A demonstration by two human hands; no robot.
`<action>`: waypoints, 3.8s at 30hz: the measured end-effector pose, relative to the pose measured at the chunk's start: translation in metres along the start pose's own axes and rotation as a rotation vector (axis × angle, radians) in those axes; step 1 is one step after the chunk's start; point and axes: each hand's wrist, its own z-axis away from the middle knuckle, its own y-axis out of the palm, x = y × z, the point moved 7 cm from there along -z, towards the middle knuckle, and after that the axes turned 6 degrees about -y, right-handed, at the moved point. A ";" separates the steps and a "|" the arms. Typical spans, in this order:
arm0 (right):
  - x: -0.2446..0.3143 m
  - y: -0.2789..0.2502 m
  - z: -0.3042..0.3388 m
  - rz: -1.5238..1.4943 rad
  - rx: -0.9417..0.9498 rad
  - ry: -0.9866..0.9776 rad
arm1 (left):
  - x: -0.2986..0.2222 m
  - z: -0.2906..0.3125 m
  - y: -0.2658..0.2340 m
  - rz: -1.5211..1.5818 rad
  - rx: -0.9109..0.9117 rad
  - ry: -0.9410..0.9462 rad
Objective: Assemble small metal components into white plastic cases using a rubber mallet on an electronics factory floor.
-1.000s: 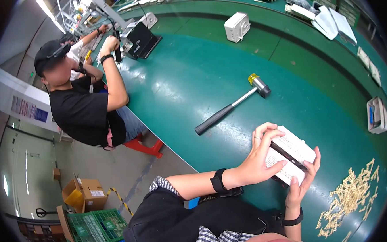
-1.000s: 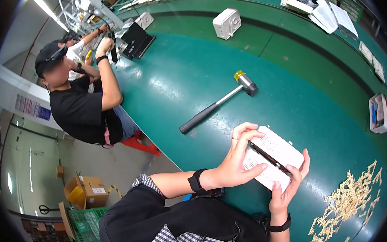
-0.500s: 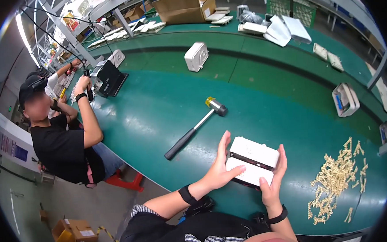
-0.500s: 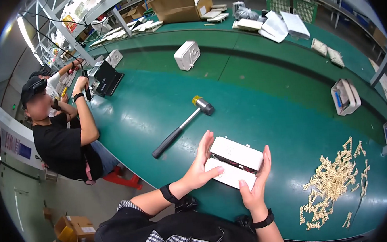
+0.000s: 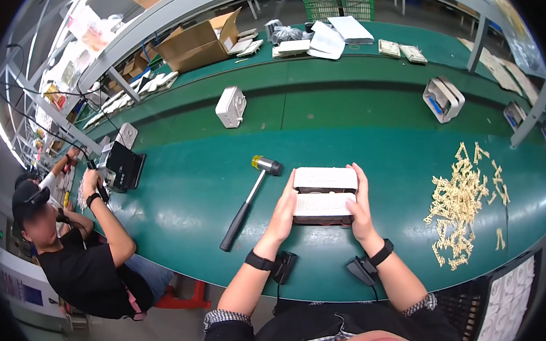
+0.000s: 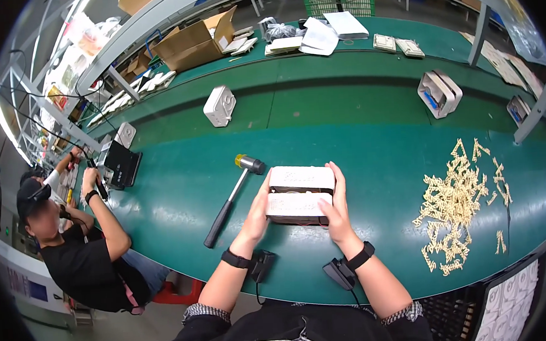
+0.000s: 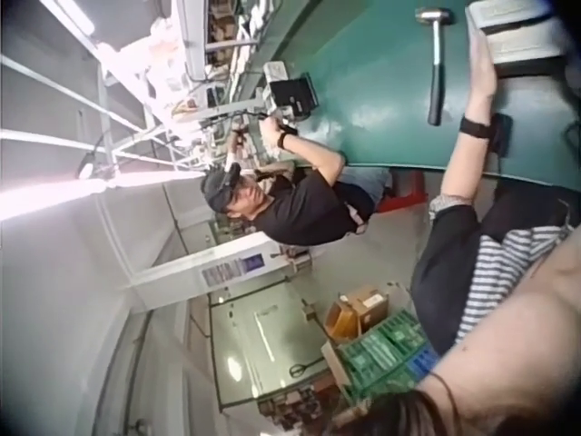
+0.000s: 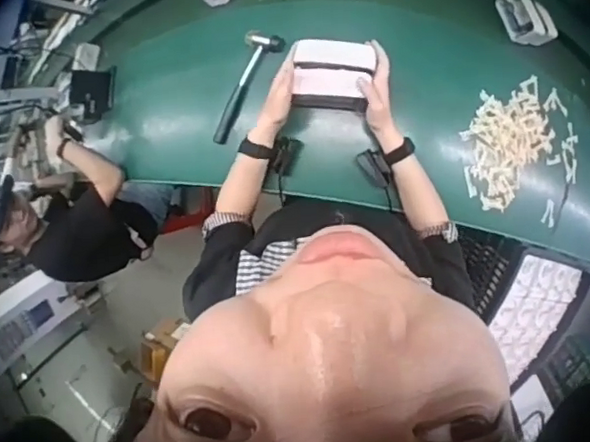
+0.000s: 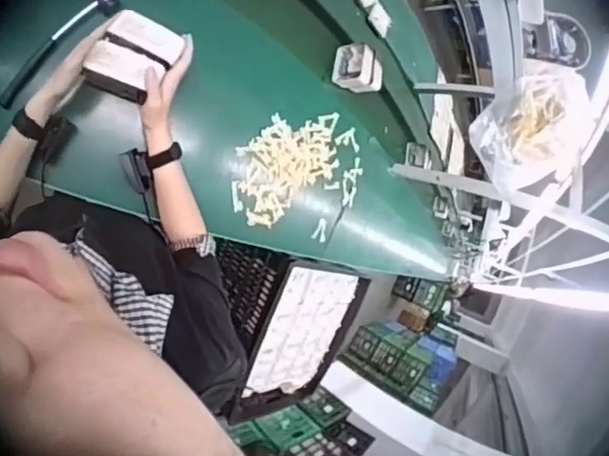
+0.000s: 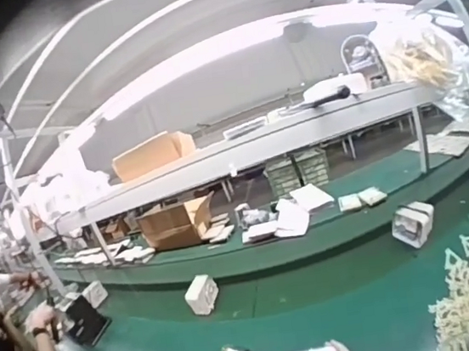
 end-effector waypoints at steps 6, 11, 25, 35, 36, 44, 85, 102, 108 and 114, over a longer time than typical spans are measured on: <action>-0.021 -0.020 -0.005 -0.119 0.009 0.176 | -0.065 0.073 -0.082 -1.540 -0.570 -0.033; -0.037 -0.043 -0.010 0.059 0.120 0.131 | -0.037 0.089 -0.114 -1.439 -0.492 -0.152; -0.034 -0.051 -0.007 0.210 -0.035 0.017 | -0.039 0.128 -0.076 -0.222 -0.379 -0.564; -0.026 -0.046 -0.011 0.142 0.057 -0.004 | -0.139 0.128 -0.017 -0.194 -0.182 -0.095; -0.027 -0.047 -0.011 0.164 0.059 -0.001 | -0.137 0.128 -0.015 -0.195 -0.177 -0.101; -0.028 -0.041 -0.009 0.204 0.032 0.072 | -0.093 0.124 0.001 -0.394 -0.018 -0.290; -0.019 -0.025 -0.018 0.222 0.035 0.064 | -0.123 0.100 -0.017 -0.347 -0.250 -0.272; -0.043 -0.032 0.002 0.164 0.065 0.077 | -0.089 0.119 0.003 -0.633 -0.028 -0.267; -0.038 -0.028 -0.003 0.204 0.061 0.136 | -0.086 0.120 -0.004 -0.565 -0.117 -0.220; -0.042 -0.022 -0.006 0.200 0.057 0.126 | -0.114 0.111 -0.013 -0.547 -0.083 -0.156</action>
